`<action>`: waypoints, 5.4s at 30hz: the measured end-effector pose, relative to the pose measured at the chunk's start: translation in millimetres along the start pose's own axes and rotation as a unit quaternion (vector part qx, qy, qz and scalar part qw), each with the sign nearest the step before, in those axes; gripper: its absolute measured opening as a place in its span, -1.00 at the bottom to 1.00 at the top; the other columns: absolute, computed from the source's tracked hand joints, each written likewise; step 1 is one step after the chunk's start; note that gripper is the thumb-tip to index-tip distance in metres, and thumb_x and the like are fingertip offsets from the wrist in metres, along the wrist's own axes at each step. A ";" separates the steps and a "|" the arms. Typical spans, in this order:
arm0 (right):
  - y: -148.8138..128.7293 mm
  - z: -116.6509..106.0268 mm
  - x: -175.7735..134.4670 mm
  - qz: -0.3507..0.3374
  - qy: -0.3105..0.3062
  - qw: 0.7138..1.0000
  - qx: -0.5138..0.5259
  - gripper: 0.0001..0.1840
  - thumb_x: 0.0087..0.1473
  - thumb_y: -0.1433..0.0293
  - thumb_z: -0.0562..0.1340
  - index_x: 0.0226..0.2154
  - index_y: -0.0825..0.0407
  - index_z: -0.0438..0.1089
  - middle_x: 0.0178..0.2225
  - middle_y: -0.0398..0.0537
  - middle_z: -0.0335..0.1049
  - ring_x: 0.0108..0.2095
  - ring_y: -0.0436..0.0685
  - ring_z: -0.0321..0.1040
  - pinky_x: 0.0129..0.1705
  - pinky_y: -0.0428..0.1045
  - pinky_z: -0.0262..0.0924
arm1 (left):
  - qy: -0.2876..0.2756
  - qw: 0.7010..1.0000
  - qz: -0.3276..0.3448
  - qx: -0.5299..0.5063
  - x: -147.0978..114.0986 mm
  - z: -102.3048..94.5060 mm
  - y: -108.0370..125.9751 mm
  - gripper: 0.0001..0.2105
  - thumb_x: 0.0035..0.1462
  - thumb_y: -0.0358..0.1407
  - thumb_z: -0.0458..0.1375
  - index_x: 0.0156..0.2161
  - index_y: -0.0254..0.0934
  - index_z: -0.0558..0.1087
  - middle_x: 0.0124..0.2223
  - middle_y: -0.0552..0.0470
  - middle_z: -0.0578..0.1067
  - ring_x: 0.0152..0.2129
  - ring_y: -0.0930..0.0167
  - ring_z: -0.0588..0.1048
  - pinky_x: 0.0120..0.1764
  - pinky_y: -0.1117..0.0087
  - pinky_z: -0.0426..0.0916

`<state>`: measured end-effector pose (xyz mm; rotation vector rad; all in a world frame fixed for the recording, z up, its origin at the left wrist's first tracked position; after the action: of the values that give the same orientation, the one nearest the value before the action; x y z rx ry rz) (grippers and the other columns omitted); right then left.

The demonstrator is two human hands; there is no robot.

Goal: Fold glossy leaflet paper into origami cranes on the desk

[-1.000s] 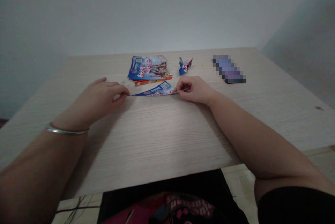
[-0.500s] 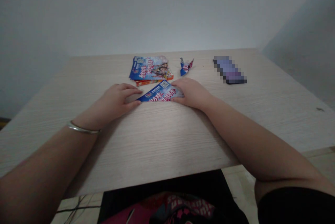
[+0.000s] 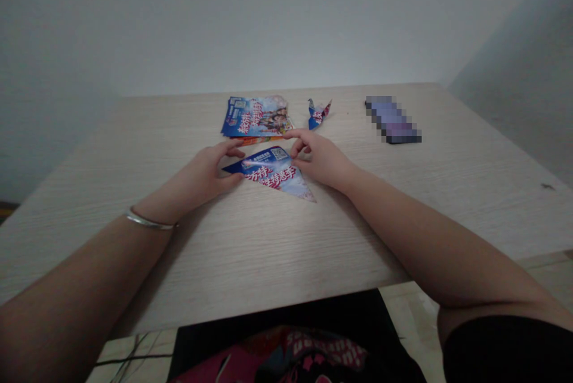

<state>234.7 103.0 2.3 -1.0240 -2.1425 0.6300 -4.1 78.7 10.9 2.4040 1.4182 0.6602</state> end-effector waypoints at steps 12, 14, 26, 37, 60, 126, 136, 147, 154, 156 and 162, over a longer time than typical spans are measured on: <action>-42.9 -10.1 -5.0 -0.178 0.072 0.972 -0.135 -0.83 0.12 0.50 0.19 -0.35 -0.08 0.44 -0.27 -0.07 0.52 -0.16 0.17 0.42 -0.04 0.11 0.27 | -0.008 0.992 0.097 0.079 0.6 -8.0 22.3 -0.75 0.21 -0.27 0.11 -0.15 -0.19 0.63 -0.24 0.00 0.66 -0.28 0.32 0.56 -0.14 0.23 0.43; -45.5 -11.4 -5.8 -0.177 0.076 0.970 -0.146 -0.88 0.14 0.45 0.21 -0.32 -0.09 0.45 -0.20 -0.05 0.53 -0.11 0.19 0.42 -0.01 0.13 0.26 | 0.020 0.984 0.112 0.134 -0.1 -14.1 31.3 -0.77 0.23 -0.25 0.11 -0.23 -0.19 0.63 -0.27 -0.02 0.65 -0.24 0.27 0.54 -0.05 0.15 0.39; -31.5 -8.0 -3.4 -0.202 -0.042 0.976 -0.074 -0.89 0.15 0.37 0.27 -0.40 -0.10 0.50 -0.29 -0.11 0.63 -0.16 0.16 0.50 -0.02 0.09 0.35 | 0.047 0.987 0.127 0.089 -7.2 -16.2 25.3 -0.71 0.32 -0.30 0.07 0.00 -0.13 0.61 0.32 -0.12 0.29 0.28 0.13 0.25 0.31 -0.06 0.18; 3.1 -0.5 -5.9 -0.062 -0.153 0.984 0.062 -0.91 0.08 0.32 0.36 -0.43 -0.05 0.50 -0.17 -0.03 0.66 0.06 0.20 0.52 0.13 0.16 0.36 | -0.012 0.964 0.184 0.190 -6.1 -11.6 19.9 -0.64 0.15 -0.43 0.30 0.01 0.05 0.61 0.41 0.01 0.26 0.37 -0.06 0.13 0.34 -0.32 -0.03; -32.7 6.1 -13.2 -0.285 -0.154 0.906 -0.272 -0.59 0.20 0.33 0.27 0.10 -0.13 0.53 0.07 0.00 0.55 0.01 0.23 0.46 0.09 0.21 0.27 | -0.125 0.947 0.230 0.187 -10.1 0.7 23.4 -0.75 0.32 -0.27 0.10 -0.02 -0.13 0.59 0.05 0.05 0.64 0.03 0.32 0.56 0.28 0.12 0.14; -0.6 26.1 6.1 0.130 0.050 0.973 0.185 -0.62 -0.05 0.30 0.38 -0.18 -0.04 0.30 -0.40 -0.19 0.41 -0.41 0.02 0.35 -0.38 -0.04 0.26 | 0.005 0.988 -0.069 -0.135 -8.4 7.3 12.9 -0.63 0.23 -0.22 0.19 0.12 -0.25 0.41 -0.05 -0.07 0.62 -0.20 0.30 0.58 -0.12 0.22 0.46; -23.6 34.7 2.1 0.105 0.002 0.975 0.194 -0.75 0.07 0.31 0.30 -0.15 -0.03 0.49 -0.29 -0.10 0.57 -0.36 0.06 0.43 -0.35 -0.01 0.33 | 0.027 0.984 -0.059 -0.164 -8.9 3.8 18.6 -0.68 0.16 -0.20 0.27 0.00 -0.23 0.50 -0.04 -0.05 0.62 -0.19 0.32 0.55 -0.11 0.25 0.43; -24.4 39.0 -0.1 0.172 -0.019 0.957 0.233 -0.79 -0.02 0.20 0.37 -0.37 -0.01 0.48 -0.42 -0.13 0.52 -0.47 0.01 0.35 -0.44 -0.04 0.24 | 0.020 0.993 -0.062 -0.097 -10.6 -2.1 26.3 -0.74 0.26 -0.13 0.14 -0.32 -0.25 0.53 -0.38 0.06 0.56 -0.45 0.40 0.45 -0.38 0.35 0.29; -31.3 43.4 -0.9 0.145 -0.017 0.963 0.228 -0.79 0.01 0.20 0.36 -0.39 -0.01 0.48 -0.47 -0.16 0.48 -0.48 -0.01 0.32 -0.43 -0.04 0.23 | 0.088 0.977 -0.065 -0.183 -12.6 -7.6 32.5 -0.77 0.27 -0.18 0.14 -0.15 -0.23 0.59 -0.23 0.03 0.64 -0.33 0.37 0.53 -0.24 0.35 0.42; -32.0 44.0 -1.4 0.138 -0.009 0.963 0.232 -0.80 0.01 0.23 0.36 -0.33 0.00 0.51 -0.43 -0.14 0.51 -0.44 0.01 0.38 -0.39 -0.03 0.27 | 0.082 0.975 -0.076 -0.193 -12.8 -6.0 32.0 -0.79 0.27 -0.20 0.14 -0.21 -0.23 0.59 -0.30 0.05 0.63 -0.40 0.40 0.50 -0.31 0.36 0.38; -38.4 44.4 -1.3 0.119 -0.014 0.965 0.231 -0.81 0.07 0.27 0.32 -0.27 0.00 0.57 -0.31 -0.10 0.62 -0.33 0.05 0.50 -0.26 -0.02 0.38 | 0.104 0.961 -0.074 -0.245 -13.1 -3.0 28.9 -0.83 0.22 -0.22 0.18 -0.23 -0.24 0.57 -0.38 0.09 0.57 -0.46 0.45 0.45 -0.38 0.41 0.32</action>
<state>183.8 73.9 -2.0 -1.0145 -1.7790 1.1992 10.6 53.2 23.3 1.8700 1.3019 1.1024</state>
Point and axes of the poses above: each hand's wrist, its own x-axis towards the middle knuckle, its own z-axis out of the palm, y = z × x, the point moved 5 cm from there along x, towards the middle knuckle
